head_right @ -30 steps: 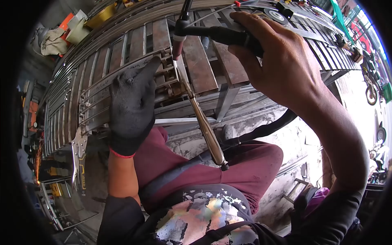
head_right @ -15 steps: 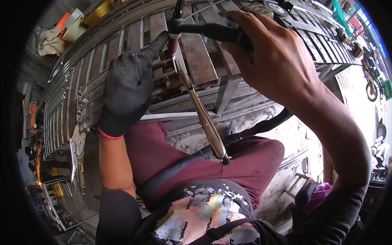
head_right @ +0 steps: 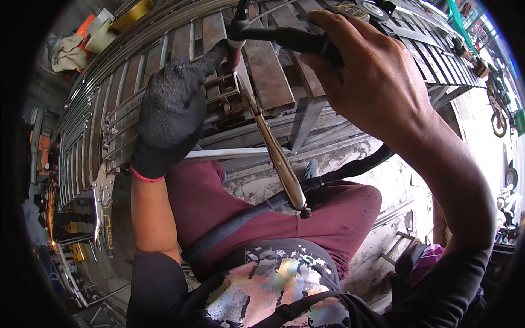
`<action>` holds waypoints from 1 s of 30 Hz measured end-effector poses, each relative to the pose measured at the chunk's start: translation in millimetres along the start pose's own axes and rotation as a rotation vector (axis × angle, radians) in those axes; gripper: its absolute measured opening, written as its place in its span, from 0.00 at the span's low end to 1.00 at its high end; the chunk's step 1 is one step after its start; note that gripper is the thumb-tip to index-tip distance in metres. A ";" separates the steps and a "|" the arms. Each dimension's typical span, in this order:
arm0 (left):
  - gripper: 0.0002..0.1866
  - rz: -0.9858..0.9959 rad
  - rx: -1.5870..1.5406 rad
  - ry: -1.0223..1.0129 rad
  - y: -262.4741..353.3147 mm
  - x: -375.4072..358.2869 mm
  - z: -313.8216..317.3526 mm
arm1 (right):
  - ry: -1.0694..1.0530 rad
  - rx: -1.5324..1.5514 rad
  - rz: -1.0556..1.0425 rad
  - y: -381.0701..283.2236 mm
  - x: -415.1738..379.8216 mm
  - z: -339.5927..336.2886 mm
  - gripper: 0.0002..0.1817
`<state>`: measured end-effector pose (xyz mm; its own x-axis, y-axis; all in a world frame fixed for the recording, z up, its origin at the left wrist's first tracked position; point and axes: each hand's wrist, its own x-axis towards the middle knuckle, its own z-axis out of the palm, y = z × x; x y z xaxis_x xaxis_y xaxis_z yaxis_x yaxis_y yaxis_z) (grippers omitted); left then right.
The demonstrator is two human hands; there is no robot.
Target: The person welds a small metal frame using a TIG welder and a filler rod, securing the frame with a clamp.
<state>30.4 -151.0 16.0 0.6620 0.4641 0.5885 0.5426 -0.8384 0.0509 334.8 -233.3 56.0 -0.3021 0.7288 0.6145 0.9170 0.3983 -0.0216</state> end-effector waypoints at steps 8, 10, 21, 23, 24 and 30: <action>0.21 0.007 0.024 0.013 -2.8 -3.2 1.2 | 0.020 0.011 -0.025 -0.9 -1.1 2.6 0.29; 0.20 0.004 0.009 0.012 -3.5 -2.5 2.3 | 0.015 0.013 -0.022 -1.4 -1.4 2.2 0.28; 0.20 -0.060 0.010 -0.037 -5.8 -3.1 3.5 | -0.028 -0.010 0.021 -3.7 -2.0 0.7 0.26; 0.19 0.065 -0.025 0.066 -18.2 -10.3 12.8 | -0.022 -0.018 -0.044 -1.3 0.1 -0.8 0.26; 0.19 0.065 -0.053 0.071 -18.4 -10.6 13.0 | -0.019 -0.022 -0.077 0.1 1.0 -1.0 0.26; 0.28 -0.048 0.011 -0.030 -1.5 -0.7 0.7 | -0.007 0.002 0.000 -1.2 -3.7 2.3 0.27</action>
<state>29.5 -149.9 14.9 0.6503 0.5124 0.5609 0.5796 -0.8119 0.0697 334.2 -235.1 51.9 -0.3039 0.7325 0.6092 0.9164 0.3995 -0.0231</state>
